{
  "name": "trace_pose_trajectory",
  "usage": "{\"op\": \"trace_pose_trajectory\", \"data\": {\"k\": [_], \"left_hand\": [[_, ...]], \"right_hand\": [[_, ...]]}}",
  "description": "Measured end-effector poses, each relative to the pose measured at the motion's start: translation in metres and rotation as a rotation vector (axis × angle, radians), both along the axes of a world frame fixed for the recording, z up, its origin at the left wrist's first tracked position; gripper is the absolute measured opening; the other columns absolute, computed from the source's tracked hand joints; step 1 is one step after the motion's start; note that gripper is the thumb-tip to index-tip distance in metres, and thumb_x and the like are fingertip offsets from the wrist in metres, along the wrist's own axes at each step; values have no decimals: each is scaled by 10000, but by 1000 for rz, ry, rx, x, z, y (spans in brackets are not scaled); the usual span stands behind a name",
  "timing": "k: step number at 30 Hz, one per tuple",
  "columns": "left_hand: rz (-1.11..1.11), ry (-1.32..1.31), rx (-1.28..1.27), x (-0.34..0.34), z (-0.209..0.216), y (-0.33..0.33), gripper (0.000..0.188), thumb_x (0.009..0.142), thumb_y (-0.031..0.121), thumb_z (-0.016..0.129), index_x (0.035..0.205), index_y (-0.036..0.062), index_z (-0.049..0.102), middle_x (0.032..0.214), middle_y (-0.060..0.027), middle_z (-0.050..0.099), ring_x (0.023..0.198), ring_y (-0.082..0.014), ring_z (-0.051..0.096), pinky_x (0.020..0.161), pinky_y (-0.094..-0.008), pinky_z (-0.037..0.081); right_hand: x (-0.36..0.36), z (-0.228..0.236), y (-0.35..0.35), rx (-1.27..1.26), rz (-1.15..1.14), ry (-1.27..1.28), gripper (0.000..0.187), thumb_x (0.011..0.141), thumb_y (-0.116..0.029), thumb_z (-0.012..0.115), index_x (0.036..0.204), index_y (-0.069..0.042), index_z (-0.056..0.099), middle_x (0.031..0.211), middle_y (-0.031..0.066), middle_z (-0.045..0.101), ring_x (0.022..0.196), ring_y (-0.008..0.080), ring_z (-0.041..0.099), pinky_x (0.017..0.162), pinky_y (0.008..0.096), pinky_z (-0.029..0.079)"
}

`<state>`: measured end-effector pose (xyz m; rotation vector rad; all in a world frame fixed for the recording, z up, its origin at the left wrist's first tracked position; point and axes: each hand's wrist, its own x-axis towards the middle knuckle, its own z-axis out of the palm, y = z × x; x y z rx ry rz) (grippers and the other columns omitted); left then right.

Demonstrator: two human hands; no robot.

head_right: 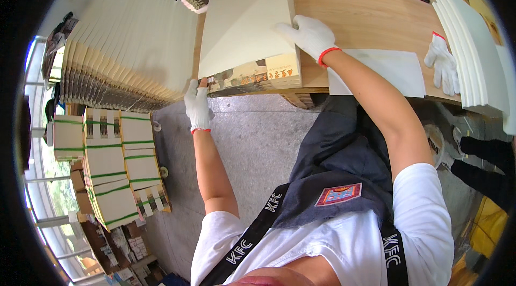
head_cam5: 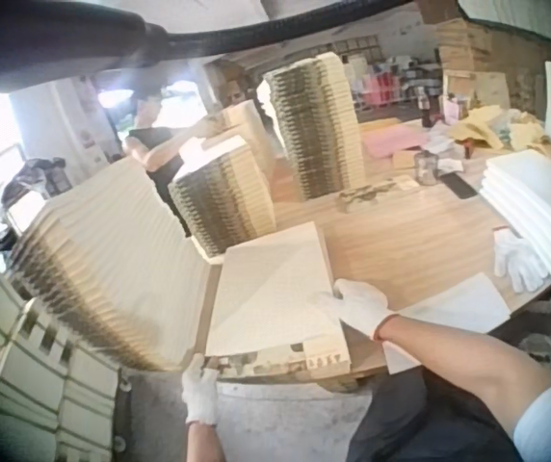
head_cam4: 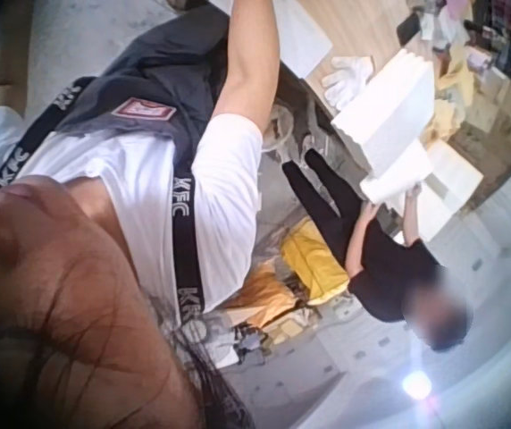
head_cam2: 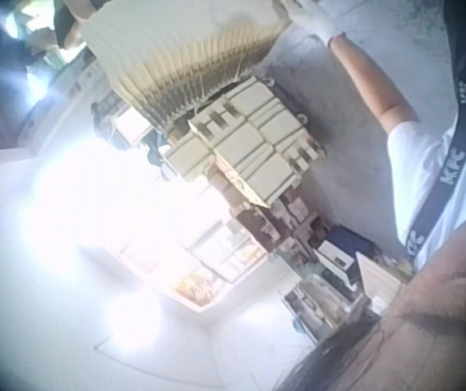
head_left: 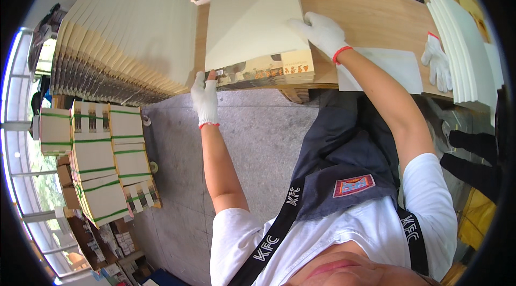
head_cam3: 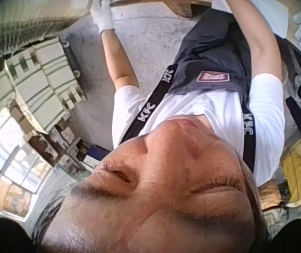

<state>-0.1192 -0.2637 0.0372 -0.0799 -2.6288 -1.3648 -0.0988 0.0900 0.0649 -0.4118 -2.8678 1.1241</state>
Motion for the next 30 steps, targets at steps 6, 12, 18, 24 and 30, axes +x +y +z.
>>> {"op": "trace_pose_trajectory", "data": {"k": [6,12,18,24,30], "left_hand": [[-132,72,-46,-10,-10,-7,362,977,187,622,1250,-40,547,1156,-135,585,1059,-204,515,913,-323,409],[30,9,-471,8,37,15,590,943,147,643,1496,109,443,1483,-118,523,1338,-296,514,1051,-397,432],[-260,727,-404,49,77,144,654,838,68,737,1450,81,509,1416,-110,572,1289,-295,548,1034,-395,471],[-997,720,-264,132,113,352,543,822,-13,735,1342,77,604,1344,-125,628,1240,-274,595,1053,-365,457],[-1364,918,-236,186,104,539,417,846,152,718,1247,75,634,1253,-122,662,1176,-298,613,997,-375,493]], "right_hand": [[5,-12,-7,-40,15,172,744,863,-716,500,1175,-73,707,1196,192,692,1133,351,643,977,423,482],[16,8,4,111,49,118,702,885,-686,524,1095,-30,661,930,210,717,882,390,700,760,477,542],[115,31,25,44,146,366,460,926,-527,567,1036,-82,608,773,164,689,750,374,686,656,492,520],[247,3,78,-79,188,189,407,921,-500,580,958,-109,689,806,135,695,789,363,672,703,453,512],[333,-15,121,-155,18,94,407,947,-518,551,1039,-142,678,873,134,708,837,351,685,728,450,515]]}}
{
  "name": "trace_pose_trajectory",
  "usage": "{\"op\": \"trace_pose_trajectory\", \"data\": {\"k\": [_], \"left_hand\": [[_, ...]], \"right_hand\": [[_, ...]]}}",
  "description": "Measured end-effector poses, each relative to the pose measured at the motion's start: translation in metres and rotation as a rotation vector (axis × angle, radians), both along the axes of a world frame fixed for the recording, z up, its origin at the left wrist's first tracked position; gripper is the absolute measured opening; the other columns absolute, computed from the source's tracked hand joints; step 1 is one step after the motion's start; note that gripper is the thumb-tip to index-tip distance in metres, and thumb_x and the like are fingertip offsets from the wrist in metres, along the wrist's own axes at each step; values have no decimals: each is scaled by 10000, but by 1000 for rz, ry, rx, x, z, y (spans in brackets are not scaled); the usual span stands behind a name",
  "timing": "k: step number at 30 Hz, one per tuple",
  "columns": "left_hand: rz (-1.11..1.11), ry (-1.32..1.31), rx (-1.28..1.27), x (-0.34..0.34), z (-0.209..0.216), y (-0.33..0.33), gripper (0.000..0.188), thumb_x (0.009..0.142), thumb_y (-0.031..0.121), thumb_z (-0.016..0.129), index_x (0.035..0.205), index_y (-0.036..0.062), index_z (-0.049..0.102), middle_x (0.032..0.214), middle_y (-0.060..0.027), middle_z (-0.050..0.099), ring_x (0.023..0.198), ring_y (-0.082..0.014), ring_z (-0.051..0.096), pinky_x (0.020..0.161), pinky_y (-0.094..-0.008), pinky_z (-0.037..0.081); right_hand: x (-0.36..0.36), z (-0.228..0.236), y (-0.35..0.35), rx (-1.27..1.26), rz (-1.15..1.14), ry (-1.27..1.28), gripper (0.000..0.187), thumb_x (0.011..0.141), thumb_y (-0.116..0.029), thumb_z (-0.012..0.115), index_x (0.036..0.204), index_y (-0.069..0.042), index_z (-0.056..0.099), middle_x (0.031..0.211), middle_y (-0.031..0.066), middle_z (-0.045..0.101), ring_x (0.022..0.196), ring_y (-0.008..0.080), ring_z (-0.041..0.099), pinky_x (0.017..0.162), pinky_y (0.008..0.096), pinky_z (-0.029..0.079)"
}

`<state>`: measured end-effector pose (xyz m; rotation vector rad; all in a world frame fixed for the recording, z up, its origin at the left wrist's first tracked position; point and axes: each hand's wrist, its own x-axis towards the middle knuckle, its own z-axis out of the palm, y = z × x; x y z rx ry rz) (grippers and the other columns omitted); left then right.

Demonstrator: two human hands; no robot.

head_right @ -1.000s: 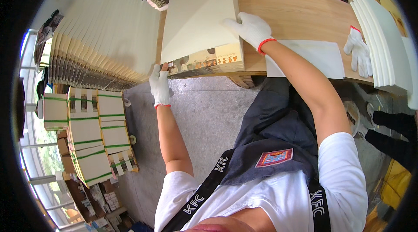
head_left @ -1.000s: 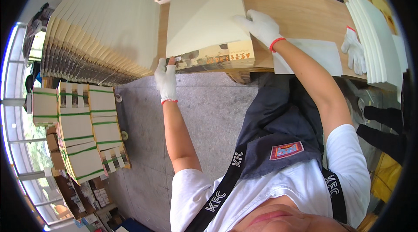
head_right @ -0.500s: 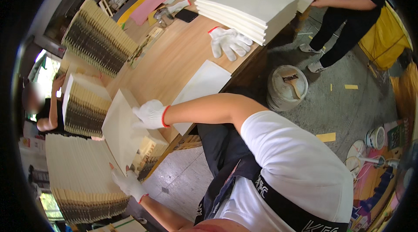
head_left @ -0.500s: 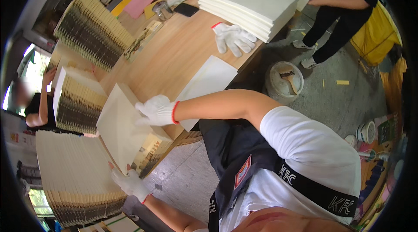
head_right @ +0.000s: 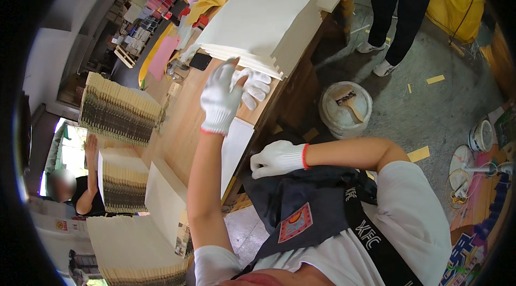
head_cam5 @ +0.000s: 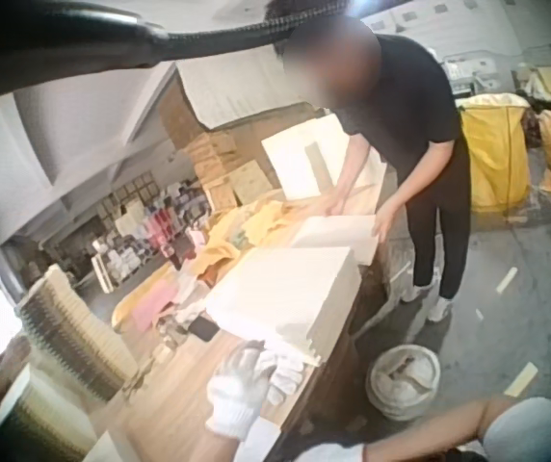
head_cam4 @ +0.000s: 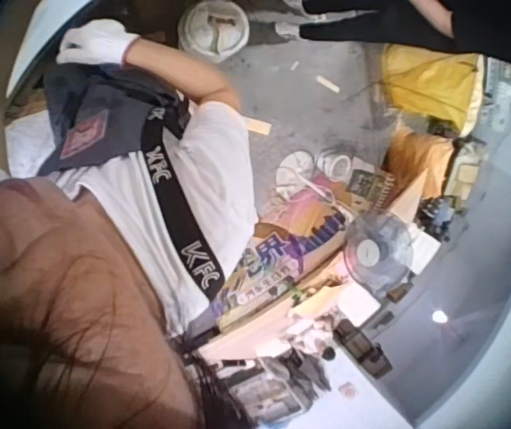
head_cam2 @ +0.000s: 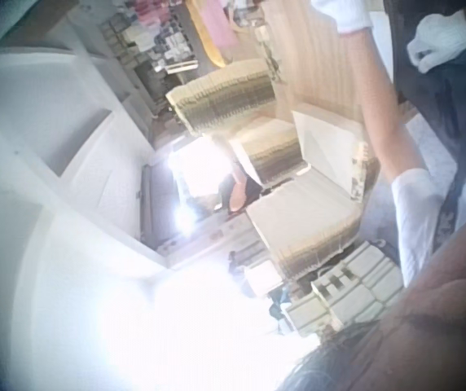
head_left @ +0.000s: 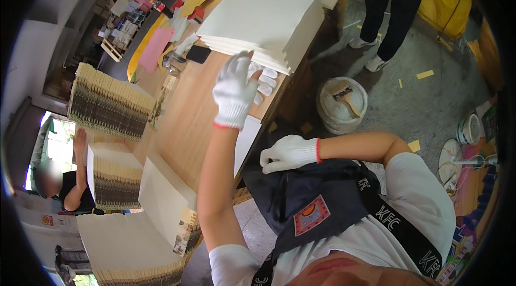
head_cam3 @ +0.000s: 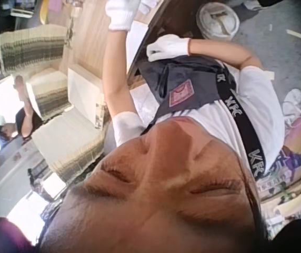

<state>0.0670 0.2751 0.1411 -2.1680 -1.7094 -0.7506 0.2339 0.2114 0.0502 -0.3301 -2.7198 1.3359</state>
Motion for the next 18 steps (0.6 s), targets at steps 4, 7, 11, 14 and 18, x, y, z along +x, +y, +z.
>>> {"op": "trace_pose_trajectory", "data": {"k": [4,7,11,14,18], "left_hand": [[-222,319,75,12,2,61,467,826,192,719,1276,135,608,1338,-85,600,1198,-351,578,978,-449,496],[-284,334,4,7,-6,85,445,828,217,723,1253,150,611,1341,-75,592,1183,-345,583,955,-460,504],[-350,341,-8,8,-15,100,371,828,217,721,1184,140,647,1237,-74,646,1067,-315,641,863,-433,542],[-377,320,58,1,-19,100,319,823,207,708,1129,132,652,1126,-70,679,971,-295,669,776,-412,562],[-329,232,58,-1,-20,101,282,831,171,676,1109,129,655,1042,-56,706,919,-274,691,727,-406,573]], "right_hand": [[31,-8,19,-30,-67,-82,404,944,-511,552,1090,-155,678,923,114,727,864,339,699,759,447,529],[47,-8,30,-63,-93,-95,396,945,-498,552,1109,-159,676,974,114,735,892,338,703,787,440,532],[68,-8,52,-111,-178,-17,410,949,-506,546,1110,-149,669,991,111,734,911,324,706,827,427,533],[82,1,86,-42,-397,340,320,938,-408,622,1112,-142,666,994,106,717,891,304,703,794,405,540],[93,35,132,332,-666,686,242,908,-199,679,1147,-161,674,1075,71,680,853,252,689,737,367,543]]}}
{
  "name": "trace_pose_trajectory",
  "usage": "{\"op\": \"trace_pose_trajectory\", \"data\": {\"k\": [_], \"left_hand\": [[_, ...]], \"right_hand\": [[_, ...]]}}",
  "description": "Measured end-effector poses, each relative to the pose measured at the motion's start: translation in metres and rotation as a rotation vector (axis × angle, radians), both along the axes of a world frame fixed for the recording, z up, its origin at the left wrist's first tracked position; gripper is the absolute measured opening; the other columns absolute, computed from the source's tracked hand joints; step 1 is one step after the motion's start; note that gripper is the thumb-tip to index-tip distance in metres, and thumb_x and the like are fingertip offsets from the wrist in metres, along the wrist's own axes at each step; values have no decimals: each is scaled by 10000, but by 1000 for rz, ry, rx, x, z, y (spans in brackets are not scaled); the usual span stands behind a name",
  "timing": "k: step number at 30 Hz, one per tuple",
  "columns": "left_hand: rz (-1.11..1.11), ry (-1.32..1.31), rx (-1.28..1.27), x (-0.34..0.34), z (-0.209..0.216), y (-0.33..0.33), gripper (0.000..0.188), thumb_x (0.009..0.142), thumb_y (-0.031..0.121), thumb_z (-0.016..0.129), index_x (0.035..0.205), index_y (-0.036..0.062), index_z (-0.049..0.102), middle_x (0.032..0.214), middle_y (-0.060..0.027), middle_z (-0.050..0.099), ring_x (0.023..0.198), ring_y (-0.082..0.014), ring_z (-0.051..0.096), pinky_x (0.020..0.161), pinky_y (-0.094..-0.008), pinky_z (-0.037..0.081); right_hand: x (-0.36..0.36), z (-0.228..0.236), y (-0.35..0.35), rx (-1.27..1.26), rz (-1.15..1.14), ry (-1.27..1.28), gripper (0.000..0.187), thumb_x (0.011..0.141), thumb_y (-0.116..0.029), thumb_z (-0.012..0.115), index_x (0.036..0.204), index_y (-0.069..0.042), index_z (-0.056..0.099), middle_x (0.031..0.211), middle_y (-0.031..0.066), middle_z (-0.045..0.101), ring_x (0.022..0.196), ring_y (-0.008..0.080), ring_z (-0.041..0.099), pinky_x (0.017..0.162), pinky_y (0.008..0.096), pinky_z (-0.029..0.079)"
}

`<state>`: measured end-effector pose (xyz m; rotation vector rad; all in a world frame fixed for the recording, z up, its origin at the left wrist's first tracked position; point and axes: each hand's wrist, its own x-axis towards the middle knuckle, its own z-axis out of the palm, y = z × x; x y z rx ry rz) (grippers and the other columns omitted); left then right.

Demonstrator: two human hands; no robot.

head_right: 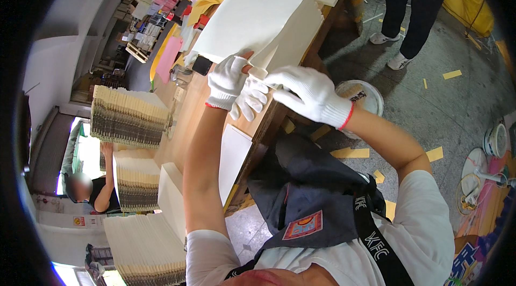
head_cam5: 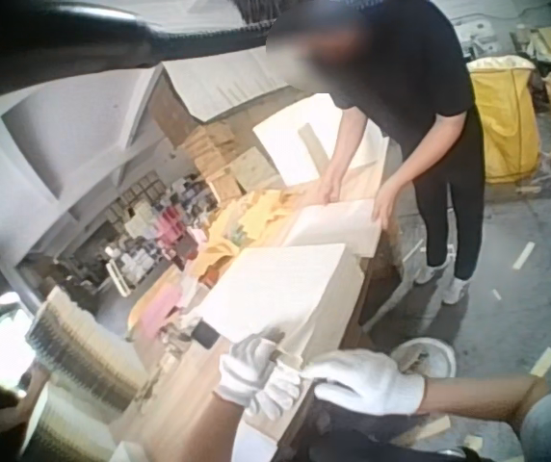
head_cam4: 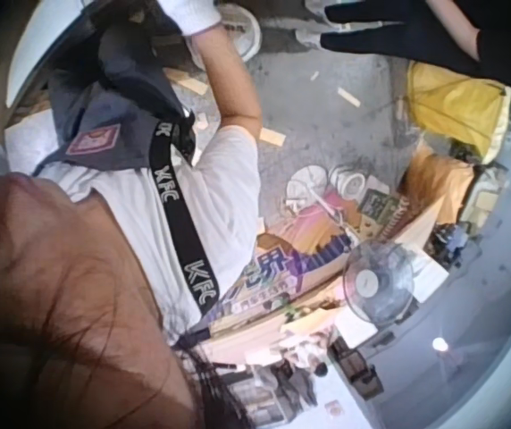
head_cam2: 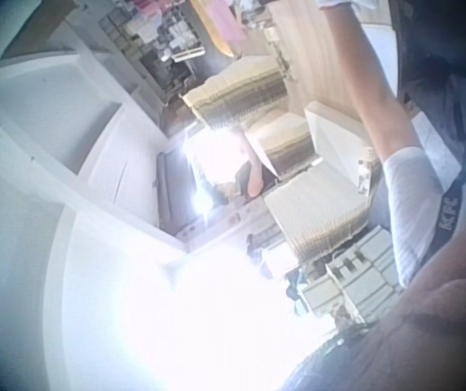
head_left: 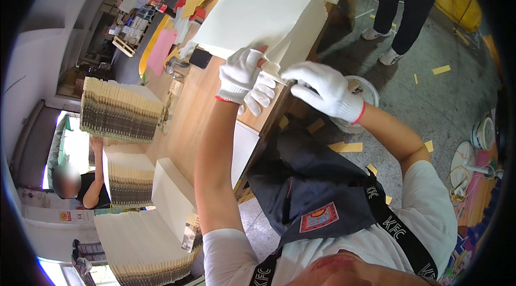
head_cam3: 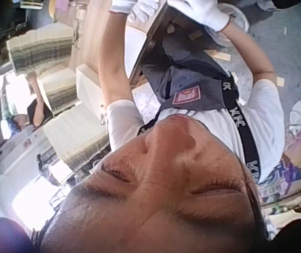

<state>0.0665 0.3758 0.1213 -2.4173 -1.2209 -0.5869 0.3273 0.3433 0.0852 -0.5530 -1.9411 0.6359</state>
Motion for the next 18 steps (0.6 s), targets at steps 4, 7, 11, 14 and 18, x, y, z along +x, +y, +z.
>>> {"op": "trace_pose_trajectory", "data": {"k": [4,7,11,14,18], "left_hand": [[118,-118,-13,4,-5,0,317,815,128,675,1132,125,655,1027,-54,717,922,-274,696,740,-398,575],[190,-223,-23,8,-7,-7,402,778,89,714,1172,102,634,1147,-94,685,1021,-293,671,818,-379,563],[450,-990,-152,54,-20,-40,528,910,127,688,1363,57,427,1293,-188,561,1128,-360,605,937,-452,526],[216,-2003,-777,31,-14,-37,536,1027,341,499,1443,69,298,1410,-213,472,1198,-403,553,998,-532,492],[297,-2326,-899,37,11,-9,590,1025,400,488,1430,11,305,1556,-186,306,1357,-383,439,1093,-544,443]], "right_hand": [[-12,-8,31,428,-219,-168,372,895,-196,664,1264,-175,618,1278,48,622,827,244,673,747,380,557],[-21,-12,38,391,-338,-451,515,886,-193,655,1384,-176,526,1422,65,527,824,236,668,740,383,561],[-26,-27,53,242,-436,-674,671,881,-212,635,1502,-153,388,1517,93,425,773,244,683,690,407,572],[-24,-27,56,164,-377,-616,657,892,-228,628,1497,-170,378,1497,92,439,755,254,702,662,422,581],[-24,-19,57,172,-406,-592,556,807,-116,659,1343,-147,513,1362,96,531,704,292,691,649,412,582]]}}
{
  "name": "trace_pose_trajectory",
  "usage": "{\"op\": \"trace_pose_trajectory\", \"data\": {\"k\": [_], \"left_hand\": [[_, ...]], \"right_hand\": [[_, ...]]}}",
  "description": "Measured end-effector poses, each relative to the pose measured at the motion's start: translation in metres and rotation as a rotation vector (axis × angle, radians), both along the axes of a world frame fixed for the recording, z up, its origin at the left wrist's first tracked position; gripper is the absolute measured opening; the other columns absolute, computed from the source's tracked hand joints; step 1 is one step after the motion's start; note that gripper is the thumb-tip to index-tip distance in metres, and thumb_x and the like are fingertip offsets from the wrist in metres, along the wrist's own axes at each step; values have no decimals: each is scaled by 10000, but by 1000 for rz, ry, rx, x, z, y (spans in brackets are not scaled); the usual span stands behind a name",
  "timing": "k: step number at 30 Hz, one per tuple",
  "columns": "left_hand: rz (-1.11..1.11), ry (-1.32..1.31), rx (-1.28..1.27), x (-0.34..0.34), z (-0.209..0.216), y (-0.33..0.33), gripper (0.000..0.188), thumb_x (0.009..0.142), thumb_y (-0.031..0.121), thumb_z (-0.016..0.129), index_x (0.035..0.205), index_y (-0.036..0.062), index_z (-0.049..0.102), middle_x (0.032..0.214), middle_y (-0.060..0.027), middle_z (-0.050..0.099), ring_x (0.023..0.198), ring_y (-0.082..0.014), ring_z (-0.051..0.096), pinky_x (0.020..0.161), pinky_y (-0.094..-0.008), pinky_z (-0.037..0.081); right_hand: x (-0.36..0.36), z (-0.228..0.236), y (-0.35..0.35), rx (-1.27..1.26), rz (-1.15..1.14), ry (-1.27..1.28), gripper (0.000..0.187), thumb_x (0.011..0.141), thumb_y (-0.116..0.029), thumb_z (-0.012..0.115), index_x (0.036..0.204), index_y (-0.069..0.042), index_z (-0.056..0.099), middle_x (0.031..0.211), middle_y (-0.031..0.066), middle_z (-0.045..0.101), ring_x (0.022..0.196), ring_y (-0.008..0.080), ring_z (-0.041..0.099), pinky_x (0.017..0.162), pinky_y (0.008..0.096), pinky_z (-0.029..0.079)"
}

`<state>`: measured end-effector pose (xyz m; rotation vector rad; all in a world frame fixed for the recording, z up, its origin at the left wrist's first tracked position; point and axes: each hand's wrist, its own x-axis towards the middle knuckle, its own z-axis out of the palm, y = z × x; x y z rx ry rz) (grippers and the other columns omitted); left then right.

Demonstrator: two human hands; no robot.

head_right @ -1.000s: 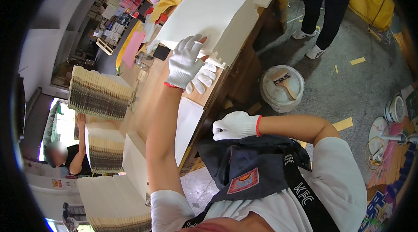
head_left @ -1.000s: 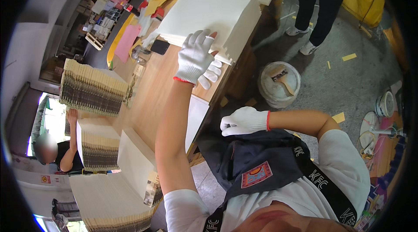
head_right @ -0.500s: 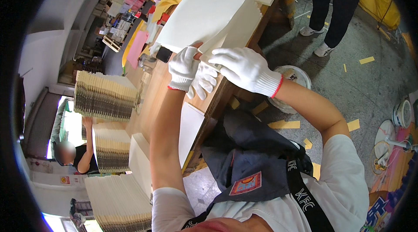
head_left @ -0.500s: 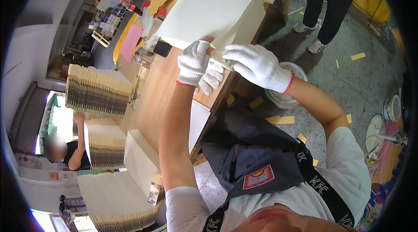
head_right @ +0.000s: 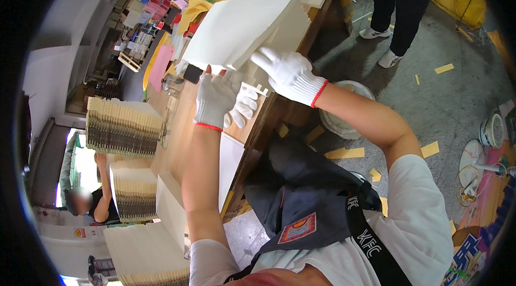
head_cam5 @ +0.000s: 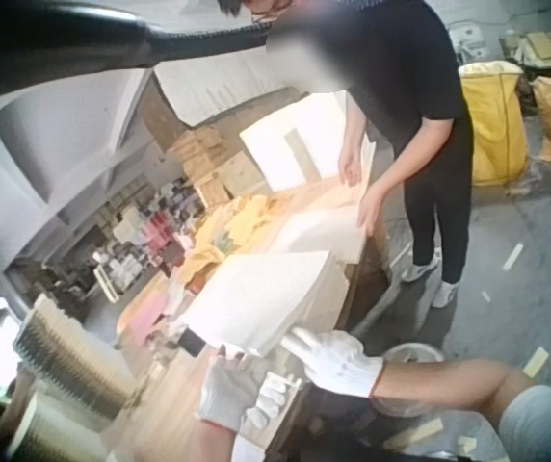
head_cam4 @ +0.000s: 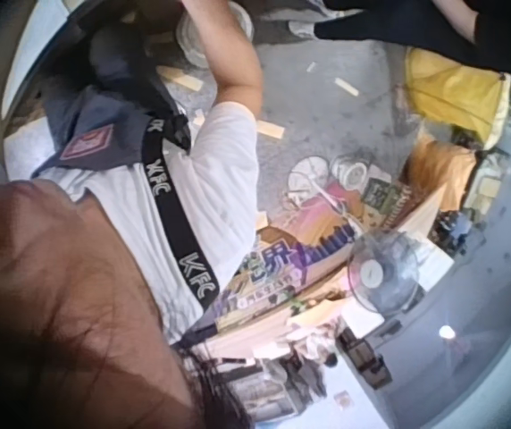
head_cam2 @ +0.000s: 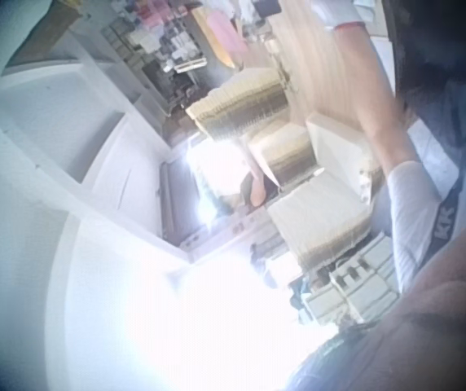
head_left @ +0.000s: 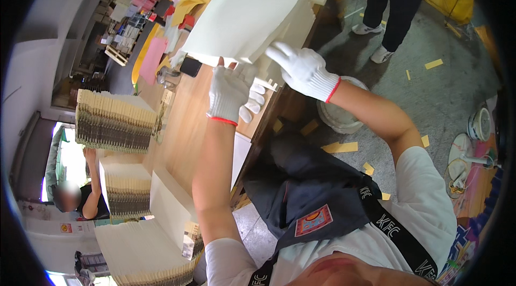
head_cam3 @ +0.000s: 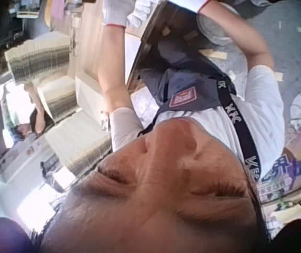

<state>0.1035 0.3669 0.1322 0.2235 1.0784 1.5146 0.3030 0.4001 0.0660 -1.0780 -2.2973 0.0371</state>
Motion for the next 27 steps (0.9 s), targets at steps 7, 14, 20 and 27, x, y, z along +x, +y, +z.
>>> {"op": "trace_pose_trajectory", "data": {"k": [7,14,20,27], "left_hand": [[131,194,49,-18,-43,45,367,1019,261,533,1279,17,447,1316,-158,550,1251,-348,549,1094,-623,436],[151,-36,200,-23,5,37,293,1033,155,441,1240,-52,433,1353,-277,495,1238,-491,558,997,-587,542],[-76,104,195,-136,7,-10,347,1058,214,414,1261,-64,461,1289,-274,569,1166,-452,611,933,-549,584],[147,644,11,-138,39,-182,424,985,80,438,1381,-71,452,1302,-162,589,1216,-282,592,1020,-410,520]], "right_hand": [[17,-6,49,-14,75,-50,503,789,-71,624,1281,-150,558,1352,105,518,746,319,689,650,438,577],[86,11,170,-103,-196,4,518,936,-218,501,1454,-207,481,1428,93,556,972,318,700,809,422,565],[47,82,160,-1408,94,849,880,920,-739,491,1295,53,560,1148,139,688,702,134,632,536,187,495],[-55,65,76,-1175,851,336,364,1015,-207,527,1319,-40,637,1221,85,688,1063,164,631,985,265,468]]}}
